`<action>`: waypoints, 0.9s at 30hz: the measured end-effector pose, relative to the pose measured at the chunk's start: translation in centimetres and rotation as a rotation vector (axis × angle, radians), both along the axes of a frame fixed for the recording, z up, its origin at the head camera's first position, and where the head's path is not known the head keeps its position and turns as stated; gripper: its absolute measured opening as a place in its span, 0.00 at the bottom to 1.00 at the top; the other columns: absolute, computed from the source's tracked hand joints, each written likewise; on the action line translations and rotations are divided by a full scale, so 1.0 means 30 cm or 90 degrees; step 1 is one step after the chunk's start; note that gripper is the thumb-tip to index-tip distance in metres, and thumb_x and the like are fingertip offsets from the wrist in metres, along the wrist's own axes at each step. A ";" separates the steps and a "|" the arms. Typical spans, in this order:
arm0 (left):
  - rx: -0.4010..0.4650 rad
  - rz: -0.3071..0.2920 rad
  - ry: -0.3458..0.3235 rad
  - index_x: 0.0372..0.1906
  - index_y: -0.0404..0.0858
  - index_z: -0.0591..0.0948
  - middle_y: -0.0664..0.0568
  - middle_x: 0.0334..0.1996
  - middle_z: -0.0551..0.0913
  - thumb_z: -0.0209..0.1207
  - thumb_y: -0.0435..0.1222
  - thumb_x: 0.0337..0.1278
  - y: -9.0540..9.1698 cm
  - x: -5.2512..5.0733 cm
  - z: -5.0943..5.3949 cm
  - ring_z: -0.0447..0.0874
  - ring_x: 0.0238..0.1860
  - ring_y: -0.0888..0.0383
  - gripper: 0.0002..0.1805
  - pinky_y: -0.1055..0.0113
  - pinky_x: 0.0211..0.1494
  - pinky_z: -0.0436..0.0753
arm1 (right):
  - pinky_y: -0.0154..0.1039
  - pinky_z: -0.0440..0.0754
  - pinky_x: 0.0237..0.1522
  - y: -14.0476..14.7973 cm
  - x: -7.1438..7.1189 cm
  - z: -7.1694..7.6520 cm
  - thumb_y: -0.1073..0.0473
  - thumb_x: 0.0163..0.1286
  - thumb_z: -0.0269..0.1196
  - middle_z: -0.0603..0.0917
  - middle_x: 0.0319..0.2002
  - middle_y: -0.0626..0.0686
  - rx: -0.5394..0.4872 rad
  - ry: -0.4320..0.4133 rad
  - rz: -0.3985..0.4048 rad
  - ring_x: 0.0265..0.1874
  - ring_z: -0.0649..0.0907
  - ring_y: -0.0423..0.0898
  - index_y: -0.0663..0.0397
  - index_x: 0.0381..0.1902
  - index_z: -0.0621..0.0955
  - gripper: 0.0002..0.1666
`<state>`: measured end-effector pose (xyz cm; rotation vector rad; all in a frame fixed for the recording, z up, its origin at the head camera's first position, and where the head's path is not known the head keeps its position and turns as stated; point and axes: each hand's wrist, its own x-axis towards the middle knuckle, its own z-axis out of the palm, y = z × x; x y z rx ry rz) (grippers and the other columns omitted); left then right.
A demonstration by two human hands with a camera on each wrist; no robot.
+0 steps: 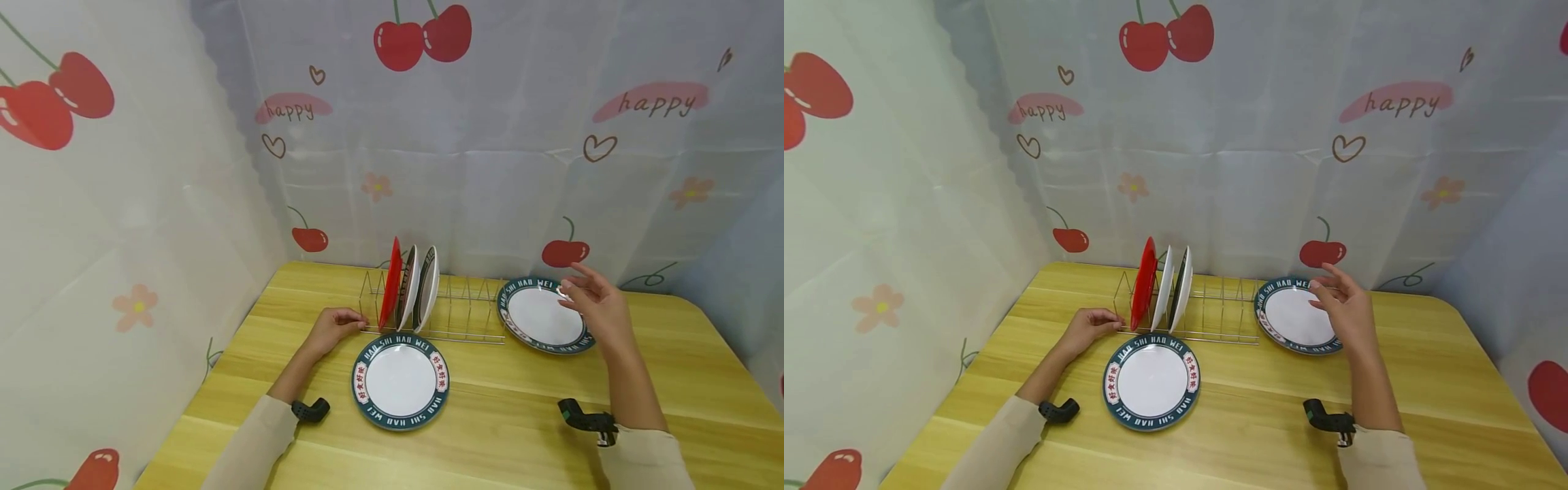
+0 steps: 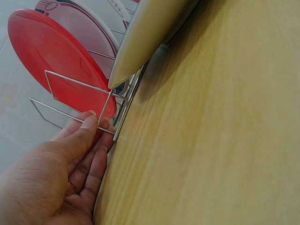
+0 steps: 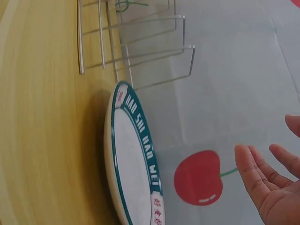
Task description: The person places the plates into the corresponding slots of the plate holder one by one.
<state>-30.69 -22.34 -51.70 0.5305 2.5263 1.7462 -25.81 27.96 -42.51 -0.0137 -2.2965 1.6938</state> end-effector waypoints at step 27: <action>0.001 0.004 -0.001 0.43 0.33 0.89 0.47 0.40 0.90 0.66 0.28 0.63 0.001 -0.001 -0.005 0.87 0.46 0.53 0.06 0.73 0.50 0.82 | 0.22 0.82 0.38 0.170 -0.003 -0.105 0.51 0.77 0.60 0.76 0.43 0.33 0.009 -0.065 -0.098 0.38 0.80 0.24 0.57 0.76 0.67 0.35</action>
